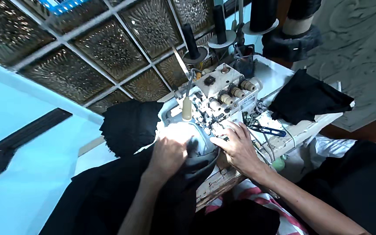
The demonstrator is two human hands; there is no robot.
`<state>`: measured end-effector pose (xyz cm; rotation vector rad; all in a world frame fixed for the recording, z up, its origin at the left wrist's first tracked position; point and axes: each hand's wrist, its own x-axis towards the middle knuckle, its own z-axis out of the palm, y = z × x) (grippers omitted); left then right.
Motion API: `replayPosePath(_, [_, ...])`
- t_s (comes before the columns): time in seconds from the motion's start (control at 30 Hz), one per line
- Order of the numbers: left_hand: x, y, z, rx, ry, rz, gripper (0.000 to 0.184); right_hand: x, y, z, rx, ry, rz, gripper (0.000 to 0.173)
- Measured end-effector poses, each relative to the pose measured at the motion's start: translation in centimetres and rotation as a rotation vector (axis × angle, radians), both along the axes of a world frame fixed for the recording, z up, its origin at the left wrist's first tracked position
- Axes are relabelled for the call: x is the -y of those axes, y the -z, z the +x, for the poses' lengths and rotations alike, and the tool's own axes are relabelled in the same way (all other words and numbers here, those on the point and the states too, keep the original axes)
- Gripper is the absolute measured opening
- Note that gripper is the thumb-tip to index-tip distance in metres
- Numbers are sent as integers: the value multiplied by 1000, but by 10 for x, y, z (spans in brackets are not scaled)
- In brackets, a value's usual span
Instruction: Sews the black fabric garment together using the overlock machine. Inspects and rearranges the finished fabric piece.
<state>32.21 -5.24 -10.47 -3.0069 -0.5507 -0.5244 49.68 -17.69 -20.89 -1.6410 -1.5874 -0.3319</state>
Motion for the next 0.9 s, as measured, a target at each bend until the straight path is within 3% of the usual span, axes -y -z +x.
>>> replayPosePath(0.1, [-44, 3, -16, -59, 192, -54, 31, 4, -1, -2, -86, -17, 25, 35])
replayPosePath(0.23, [-43, -10, -34, -218, 283, -140, 17, 15, -5, 0, -174, -21, 122, 31])
replayPosePath(0.4, [-6, -74, -74, -142, 453, -728, 27, 24, -24, -3, -321, -138, 245, 22])
replayPosePath(0.43, [-1, -83, -81, -117, 437, -763, 27, 25, -30, -7, -354, -207, 258, 21])
replayPosePath(0.47, [3, -90, -85, -89, 372, -713, 28, 25, -37, -12, -378, -285, 256, 21])
replayPosePath(0.53, [10, -94, -87, -85, 148, -406, 35, 20, -49, -23, -363, -417, 190, 23])
replayPosePath(0.63, [6, -87, -86, -175, -30, -40, 50, 8, -64, -38, -324, -539, -135, 29])
replayPosePath(0.73, [0, -79, -90, -159, -17, 38, 53, 3, -78, -39, -469, -786, -380, 37])
replayPosePath(0.8, [0, -76, -90, -110, 7, 12, 45, 5, -84, -38, -578, -883, -319, 30])
replayPosePath(0.9, [4, -75, -87, -76, 22, -52, 33, 3, -90, -31, -650, -831, -247, 14])
